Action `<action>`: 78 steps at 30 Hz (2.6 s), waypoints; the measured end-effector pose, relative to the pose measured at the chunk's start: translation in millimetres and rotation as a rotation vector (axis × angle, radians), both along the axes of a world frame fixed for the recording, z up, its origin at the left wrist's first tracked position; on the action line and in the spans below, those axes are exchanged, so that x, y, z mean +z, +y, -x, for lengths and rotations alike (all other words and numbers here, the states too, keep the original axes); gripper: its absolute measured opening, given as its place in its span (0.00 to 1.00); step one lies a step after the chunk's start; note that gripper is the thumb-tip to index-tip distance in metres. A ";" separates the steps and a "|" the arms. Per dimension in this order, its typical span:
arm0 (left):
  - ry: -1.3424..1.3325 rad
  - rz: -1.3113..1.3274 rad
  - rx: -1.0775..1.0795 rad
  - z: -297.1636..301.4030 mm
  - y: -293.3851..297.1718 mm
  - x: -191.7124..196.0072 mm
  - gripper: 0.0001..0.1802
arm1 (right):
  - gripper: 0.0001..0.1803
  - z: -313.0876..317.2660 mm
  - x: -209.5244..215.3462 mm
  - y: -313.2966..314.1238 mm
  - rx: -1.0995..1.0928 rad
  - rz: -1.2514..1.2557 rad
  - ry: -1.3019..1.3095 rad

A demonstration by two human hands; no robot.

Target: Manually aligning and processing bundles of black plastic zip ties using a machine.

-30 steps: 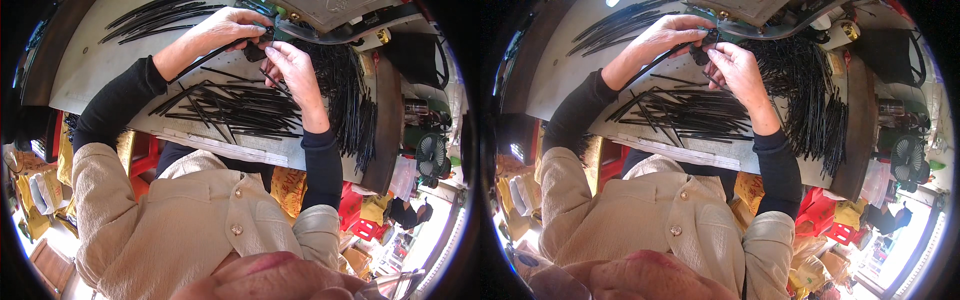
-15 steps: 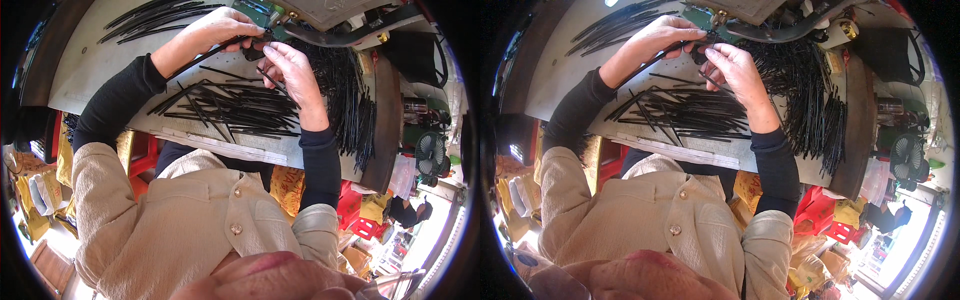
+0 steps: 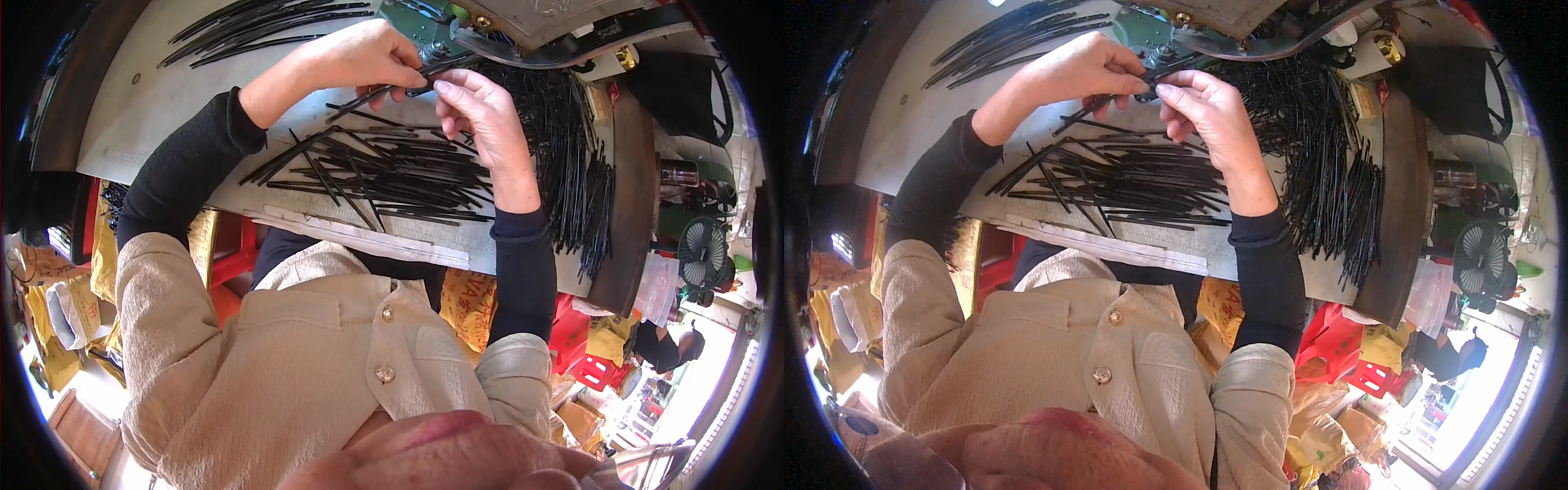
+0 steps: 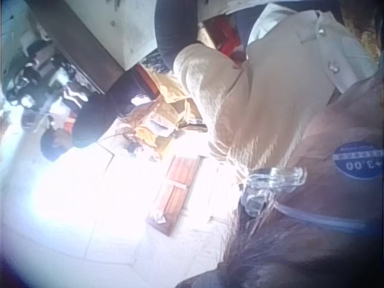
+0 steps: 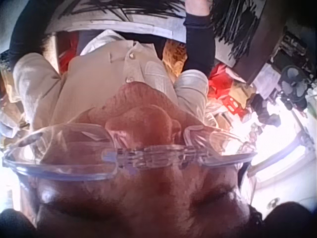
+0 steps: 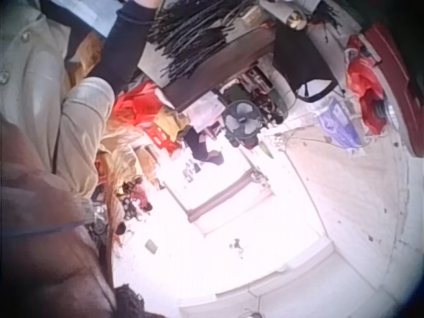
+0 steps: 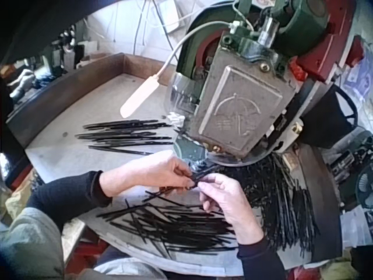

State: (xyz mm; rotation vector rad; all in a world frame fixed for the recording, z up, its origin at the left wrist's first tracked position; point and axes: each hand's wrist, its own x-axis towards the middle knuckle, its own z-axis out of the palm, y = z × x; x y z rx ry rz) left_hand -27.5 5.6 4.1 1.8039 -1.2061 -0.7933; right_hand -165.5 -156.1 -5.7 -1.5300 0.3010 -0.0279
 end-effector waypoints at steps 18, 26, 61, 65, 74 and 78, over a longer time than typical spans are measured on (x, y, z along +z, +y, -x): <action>0.222 0.026 -0.087 -10.3 1.8 -5.2 0.20 | 0.12 2.7 -6.7 -19.8 0.026 -0.316 -0.166; 0.104 0.051 0.090 -23.6 2.1 -4.2 0.19 | 0.09 -2.5 -10.8 -23.8 -0.210 -0.292 -0.261; 0.383 0.099 0.188 -28.3 -7.1 -0.6 0.17 | 0.09 -9.1 -16.5 -29.5 -0.298 -0.250 -0.351; 0.396 0.099 0.181 -30.9 -7.8 -2.0 0.16 | 0.10 -11.3 -19.2 -33.6 -0.303 -0.283 -0.282; 0.426 0.120 0.146 -33.2 -8.8 -1.7 0.16 | 0.11 -7.4 -15.9 -35.6 -0.316 -0.300 -0.291; 0.415 0.121 0.118 -31.6 -9.1 1.3 0.16 | 0.13 -5.3 -7.5 -29.3 -0.373 -0.089 -0.357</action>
